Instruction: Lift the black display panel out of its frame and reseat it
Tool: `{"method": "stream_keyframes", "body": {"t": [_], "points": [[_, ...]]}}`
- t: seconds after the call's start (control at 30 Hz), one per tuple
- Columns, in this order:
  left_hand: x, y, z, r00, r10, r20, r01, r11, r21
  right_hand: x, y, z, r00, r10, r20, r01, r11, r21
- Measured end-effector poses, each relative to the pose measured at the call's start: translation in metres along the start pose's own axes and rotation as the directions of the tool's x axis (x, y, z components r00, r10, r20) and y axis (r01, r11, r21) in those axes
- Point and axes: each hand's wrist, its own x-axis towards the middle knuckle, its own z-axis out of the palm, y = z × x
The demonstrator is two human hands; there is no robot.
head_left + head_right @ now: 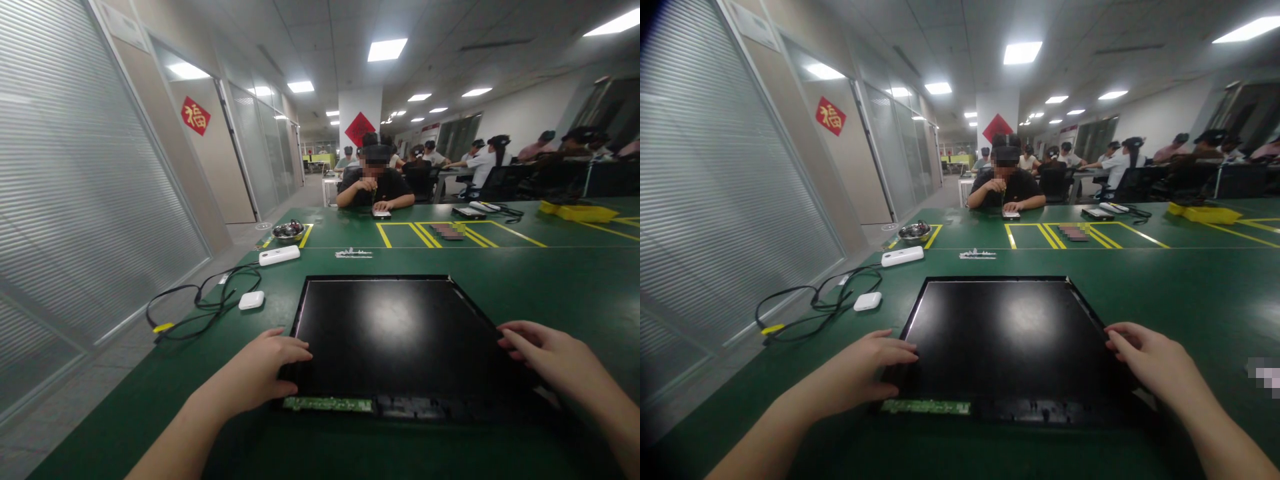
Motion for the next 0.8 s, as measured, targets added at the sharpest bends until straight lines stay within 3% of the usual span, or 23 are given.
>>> {"method": "stream_keyframes", "body": {"t": [0.07,0.13,0.2,0.27,0.33,0.43,0.5,0.8], "points": [[0.000,-0.001,0.000,1.000,-0.006,-0.026,0.006,1.000,0.002,-0.002,-0.008,-0.003,0.996,0.086,0.037,-0.086,0.996,0.011],[0.000,-0.001,-0.002,0.999,-0.014,-0.035,0.014,1.000,0.003,-0.004,-0.019,-0.003,0.999,0.048,0.013,-0.048,0.998,-0.040],[0.001,0.000,-0.003,1.000,-0.016,-0.027,0.016,1.000,0.003,-0.008,-0.031,0.003,0.991,-0.134,-0.007,0.133,0.987,-0.089],[0.001,0.000,-0.004,1.000,-0.009,-0.013,0.008,1.000,-0.001,-0.012,-0.041,0.012,0.935,-0.355,0.021,0.355,0.929,-0.106],[0.001,-0.001,-0.003,1.000,-0.003,-0.007,0.003,1.000,-0.010,-0.017,-0.049,0.023,0.887,-0.447,0.115,0.459,0.879,-0.131],[0.001,-0.004,0.000,1.000,-0.022,-0.017,0.021,0.999,-0.038,-0.023,-0.053,0.035,0.882,-0.379,0.280,0.439,0.877,-0.195],[0.001,-0.006,0.002,0.999,-0.038,-0.025,0.036,0.997,-0.062,-0.025,-0.053,0.038,0.890,-0.319,0.327,0.399,0.891,-0.218],[0.002,-0.006,0.001,1.000,-0.020,-0.006,0.020,0.997,-0.076,-0.025,-0.050,0.036,0.897,-0.285,0.339,0.365,0.909,-0.203]]}}
